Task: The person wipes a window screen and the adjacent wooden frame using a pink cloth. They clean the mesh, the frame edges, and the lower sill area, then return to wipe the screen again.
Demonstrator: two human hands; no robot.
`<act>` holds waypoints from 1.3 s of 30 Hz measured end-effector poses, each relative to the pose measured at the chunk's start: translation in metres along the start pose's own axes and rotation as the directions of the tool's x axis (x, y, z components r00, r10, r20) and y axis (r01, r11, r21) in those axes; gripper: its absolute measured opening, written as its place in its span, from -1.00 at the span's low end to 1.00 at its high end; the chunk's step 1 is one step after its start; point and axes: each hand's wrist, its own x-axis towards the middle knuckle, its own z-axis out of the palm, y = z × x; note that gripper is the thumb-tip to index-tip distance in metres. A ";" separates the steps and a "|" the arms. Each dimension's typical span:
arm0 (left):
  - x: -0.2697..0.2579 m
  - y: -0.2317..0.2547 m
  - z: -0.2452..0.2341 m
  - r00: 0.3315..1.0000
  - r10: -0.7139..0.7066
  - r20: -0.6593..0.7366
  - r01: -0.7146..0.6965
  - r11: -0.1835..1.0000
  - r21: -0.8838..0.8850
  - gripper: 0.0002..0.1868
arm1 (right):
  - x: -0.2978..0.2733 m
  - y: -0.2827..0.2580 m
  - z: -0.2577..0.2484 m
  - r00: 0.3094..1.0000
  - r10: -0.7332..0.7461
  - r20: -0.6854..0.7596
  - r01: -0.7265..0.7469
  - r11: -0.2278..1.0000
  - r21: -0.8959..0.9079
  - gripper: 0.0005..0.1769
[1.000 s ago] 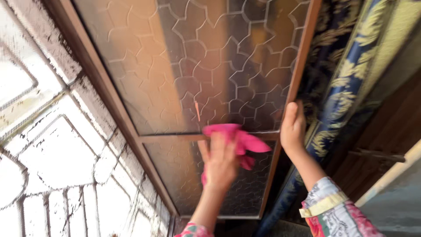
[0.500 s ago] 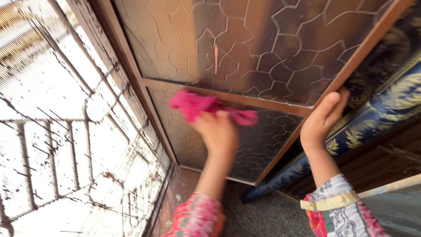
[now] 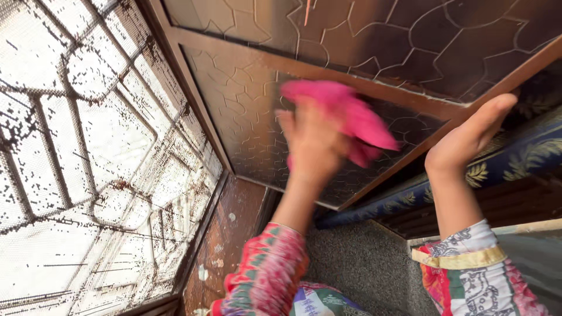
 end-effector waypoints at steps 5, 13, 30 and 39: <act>0.021 -0.076 -0.030 0.704 -0.428 -0.567 0.301 0.903 -0.308 -0.53 | -0.007 0.007 0.003 1.000 -0.003 -0.024 0.002 0.997 -0.075 0.09; 0.005 0.046 -0.001 0.816 -0.409 -0.408 0.187 0.855 -0.483 -0.52 | -0.005 0.013 0.005 0.994 -0.062 -0.089 0.050 0.989 -0.136 0.03; -0.006 -0.117 0.016 0.676 -0.560 -0.479 0.402 0.825 -0.397 -0.26 | -0.002 0.034 -0.006 0.992 -0.117 -0.045 0.105 0.973 -0.208 -0.01; -0.018 0.077 0.020 0.869 -0.333 -0.366 0.150 0.882 -0.448 -0.58 | 0.002 0.042 -0.012 0.987 -0.098 -0.128 0.055 0.952 -0.301 -0.03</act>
